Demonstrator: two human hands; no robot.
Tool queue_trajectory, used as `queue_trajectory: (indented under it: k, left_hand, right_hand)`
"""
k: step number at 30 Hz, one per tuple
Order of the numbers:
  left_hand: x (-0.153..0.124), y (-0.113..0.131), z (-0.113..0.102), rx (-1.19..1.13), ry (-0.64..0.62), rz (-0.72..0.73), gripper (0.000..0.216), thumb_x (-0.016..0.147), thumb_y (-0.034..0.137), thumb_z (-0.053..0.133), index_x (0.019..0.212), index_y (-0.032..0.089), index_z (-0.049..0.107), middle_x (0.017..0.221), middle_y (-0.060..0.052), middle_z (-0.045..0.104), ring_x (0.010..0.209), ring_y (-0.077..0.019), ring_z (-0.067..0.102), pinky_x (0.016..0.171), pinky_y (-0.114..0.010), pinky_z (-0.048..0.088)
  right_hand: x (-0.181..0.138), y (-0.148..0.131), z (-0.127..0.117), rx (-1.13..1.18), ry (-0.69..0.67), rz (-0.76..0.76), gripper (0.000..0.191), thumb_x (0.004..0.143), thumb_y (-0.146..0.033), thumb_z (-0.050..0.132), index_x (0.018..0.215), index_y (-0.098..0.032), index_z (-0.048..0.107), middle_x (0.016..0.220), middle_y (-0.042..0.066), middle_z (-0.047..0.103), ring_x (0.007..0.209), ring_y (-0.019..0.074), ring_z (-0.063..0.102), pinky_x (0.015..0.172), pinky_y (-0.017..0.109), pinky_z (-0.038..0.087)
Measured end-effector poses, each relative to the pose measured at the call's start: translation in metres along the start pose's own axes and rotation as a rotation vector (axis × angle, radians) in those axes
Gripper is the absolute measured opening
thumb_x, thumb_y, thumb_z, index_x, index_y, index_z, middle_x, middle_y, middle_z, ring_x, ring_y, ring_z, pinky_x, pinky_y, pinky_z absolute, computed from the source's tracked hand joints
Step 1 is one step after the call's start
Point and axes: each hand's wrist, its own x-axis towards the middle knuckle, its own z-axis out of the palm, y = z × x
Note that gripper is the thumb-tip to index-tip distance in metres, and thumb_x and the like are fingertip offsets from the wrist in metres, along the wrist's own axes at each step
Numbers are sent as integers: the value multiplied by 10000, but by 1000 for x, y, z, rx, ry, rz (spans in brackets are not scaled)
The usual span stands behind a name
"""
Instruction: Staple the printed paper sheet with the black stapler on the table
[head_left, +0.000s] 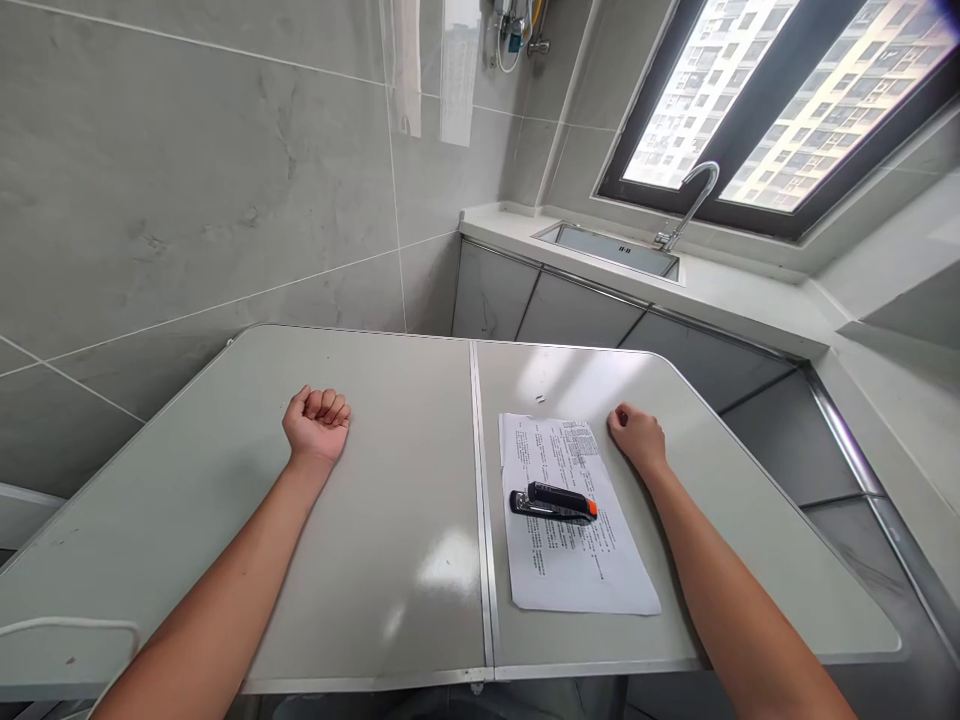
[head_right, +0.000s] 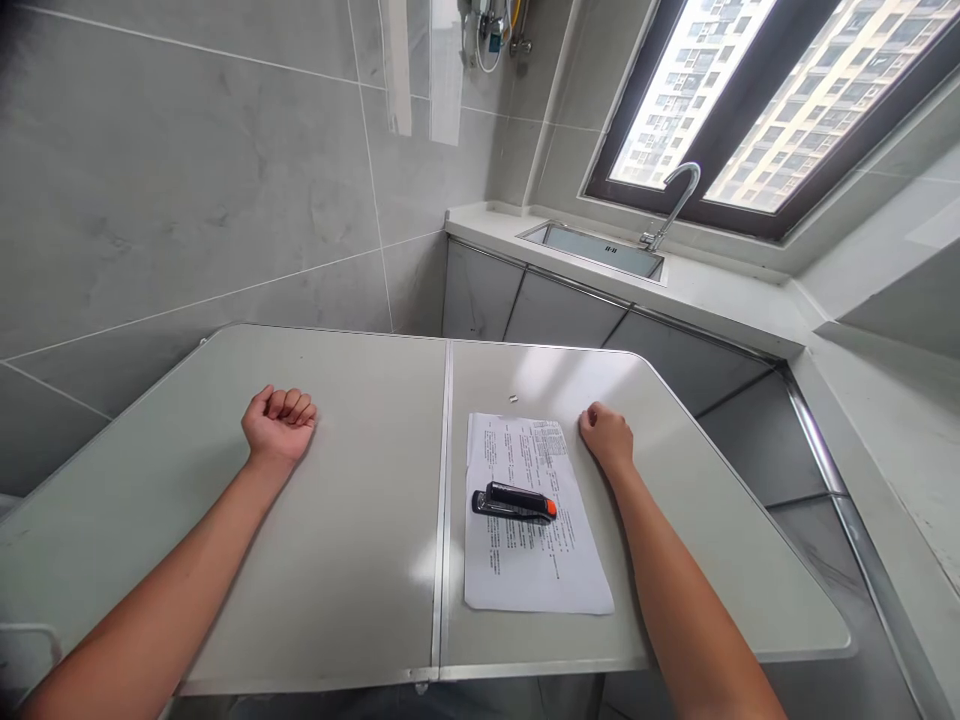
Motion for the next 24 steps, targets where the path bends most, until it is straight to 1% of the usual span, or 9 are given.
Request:
queue_trajectory:
  k: [2, 4, 9, 15, 18, 21, 22, 23, 24]
  left_hand:
    - [0, 0, 0, 8, 2, -1, 530, 849, 235, 630, 614, 194, 157, 549, 46, 213, 458, -90, 276, 428, -260, 248]
    - [0, -1, 1, 15, 4, -6, 525, 855, 234, 623, 612, 193, 160, 550, 46, 213, 458, -91, 274, 430, -261, 251]
    - [-2, -3, 2, 33, 0, -11, 519, 863, 235, 613, 600, 192, 168, 550, 43, 203, 463, -93, 268, 431, -262, 253]
    - [-1, -3, 2, 40, 1, -12, 524, 857, 241, 623, 600, 190, 168, 558, 44, 199, 466, -89, 267, 432, -261, 250]
    - [0, -3, 2, 45, 9, -17, 524, 852, 241, 626, 603, 191, 168, 560, 45, 199, 464, -89, 272, 432, -261, 253]
    - [-1, -3, 2, 48, 19, -23, 518, 855, 237, 621, 604, 192, 170, 556, 45, 197, 462, -90, 278, 432, -260, 253]
    - [-1, -3, 3, 47, 19, -24, 516, 858, 236, 617, 603, 192, 171, 555, 45, 197, 461, -90, 276, 431, -260, 253]
    - [-2, -3, 3, 45, 18, -25, 513, 862, 234, 612, 602, 192, 171, 554, 45, 198, 460, -91, 273, 430, -260, 253]
    - [-2, -3, 3, 44, 17, -27, 510, 866, 233, 607, 601, 193, 172, 553, 44, 199, 460, -91, 271, 429, -261, 252]
  right_hand:
    - [-2, 3, 7, -46, -2, -20, 191, 869, -354, 551, 772, -209, 628, 747, 63, 654, 653, 182, 495, 627, 302, 288]
    - [-4, 6, 9, -68, -17, -36, 179, 875, -355, 552, 793, -214, 627, 778, 57, 662, 665, 176, 486, 627, 295, 275]
    - [-2, 12, 5, -70, -43, -41, 203, 886, -391, 537, 793, -225, 609, 746, 38, 660, 664, 179, 486, 618, 285, 289]
    - [-1, 12, 5, -43, -34, -55, 221, 871, -410, 528, 767, -229, 600, 718, 37, 655, 643, 185, 503, 607, 294, 304]
    - [-3, 8, 2, -5, -28, -73, 233, 865, -414, 529, 748, -227, 603, 693, 40, 650, 627, 191, 517, 610, 306, 342]
    - [-10, -4, -6, 52, -26, -126, 273, 889, -447, 539, 771, -221, 635, 705, 43, 665, 649, 195, 562, 675, 329, 432]
    - [-13, -11, -10, 102, -51, -172, 295, 910, -467, 540, 801, -219, 656, 731, 46, 679, 675, 197, 586, 712, 336, 462]
    - [-17, -19, -15, 178, -118, -245, 322, 936, -492, 535, 852, -218, 682, 784, 54, 703, 723, 203, 617, 757, 342, 489]
    - [-21, -28, -21, 276, -229, -343, 361, 960, -525, 523, 932, -218, 711, 877, 70, 732, 803, 216, 652, 808, 351, 512]
